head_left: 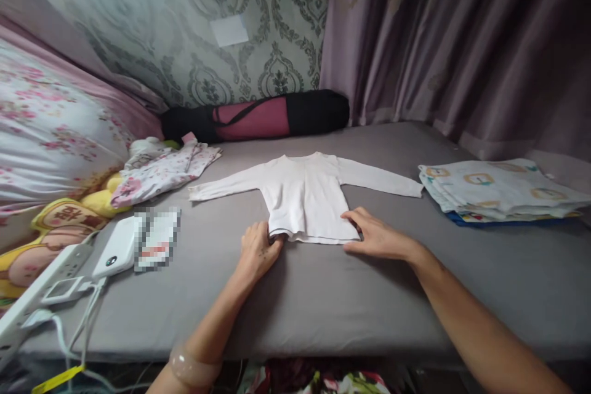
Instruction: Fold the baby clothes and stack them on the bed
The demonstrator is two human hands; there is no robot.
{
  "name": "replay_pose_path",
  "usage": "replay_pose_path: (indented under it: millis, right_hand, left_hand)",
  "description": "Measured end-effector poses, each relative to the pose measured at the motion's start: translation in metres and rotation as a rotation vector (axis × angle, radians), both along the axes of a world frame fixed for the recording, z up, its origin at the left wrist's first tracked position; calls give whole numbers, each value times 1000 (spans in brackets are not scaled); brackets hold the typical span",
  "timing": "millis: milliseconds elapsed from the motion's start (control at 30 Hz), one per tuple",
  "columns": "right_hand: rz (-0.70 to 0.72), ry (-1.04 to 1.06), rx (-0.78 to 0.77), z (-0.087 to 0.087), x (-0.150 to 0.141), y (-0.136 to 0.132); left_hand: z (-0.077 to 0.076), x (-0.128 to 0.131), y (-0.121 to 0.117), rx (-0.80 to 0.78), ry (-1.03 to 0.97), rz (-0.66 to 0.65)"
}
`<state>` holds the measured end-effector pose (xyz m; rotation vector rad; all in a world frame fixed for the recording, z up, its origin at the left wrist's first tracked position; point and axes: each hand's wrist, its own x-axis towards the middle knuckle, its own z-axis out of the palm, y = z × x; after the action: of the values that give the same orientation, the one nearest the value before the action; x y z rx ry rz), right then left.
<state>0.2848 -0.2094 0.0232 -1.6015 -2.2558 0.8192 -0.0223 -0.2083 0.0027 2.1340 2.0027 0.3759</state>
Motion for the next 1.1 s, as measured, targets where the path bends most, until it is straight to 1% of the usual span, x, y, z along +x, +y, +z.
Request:
replay_pose_path:
  millis: [100, 200, 300, 367, 433, 467, 500, 567, 633, 733, 800, 867, 933, 1000, 1100]
  right_hand:
    - [85, 5, 22, 4, 0, -5]
    - [133, 15, 87, 6, -2, -6]
    - [147, -10, 206, 5, -4, -7]
    - [139, -26, 280, 3, -5, -6]
    - [127, -15, 343, 0, -4, -4]
    - [129, 1, 362, -1, -3, -3]
    - [140, 19, 373, -2, -2, -2]
    - [174, 49, 367, -4, 0, -1]
    - [188, 50, 354, -4, 0, -1]
    - [148, -3, 370, -3, -2, -1]
    - [115, -40, 391, -4, -4, -1]
    - [95, -54, 427, -7, -6, 1]
    - [103, -31, 479, -10, -4, 4]
    - [132, 33, 525, -12, -1, 8]
    - [163, 161, 525, -11, 6, 11]
  left_hand:
    - [1, -5, 2, 56, -140, -4]
    - [5, -14, 3, 114, -395, 19]
    - [9, -18, 5, 65, -715, 88]
    - [11, -18, 8, 33, -907, 109]
    - [13, -17, 11, 47, -1026, 77]
    - [13, -17, 12, 70, -1046, 47]
    - [13, -18, 14, 98, -1033, 9]
    - [13, -22, 17, 167, -924, -82]
    - [11, -27, 20, 259, -732, -180]
    - [6, -33, 27, 410, -463, -282]
    - [2, -35, 32, 461, -352, -290]
    - [1, -35, 37, 468, -299, -273]
    - [3, -36, 40, 467, -287, -251]
    - [7, -39, 41, 468, -294, -240]
    - [12, -49, 41, 468, -329, -242]
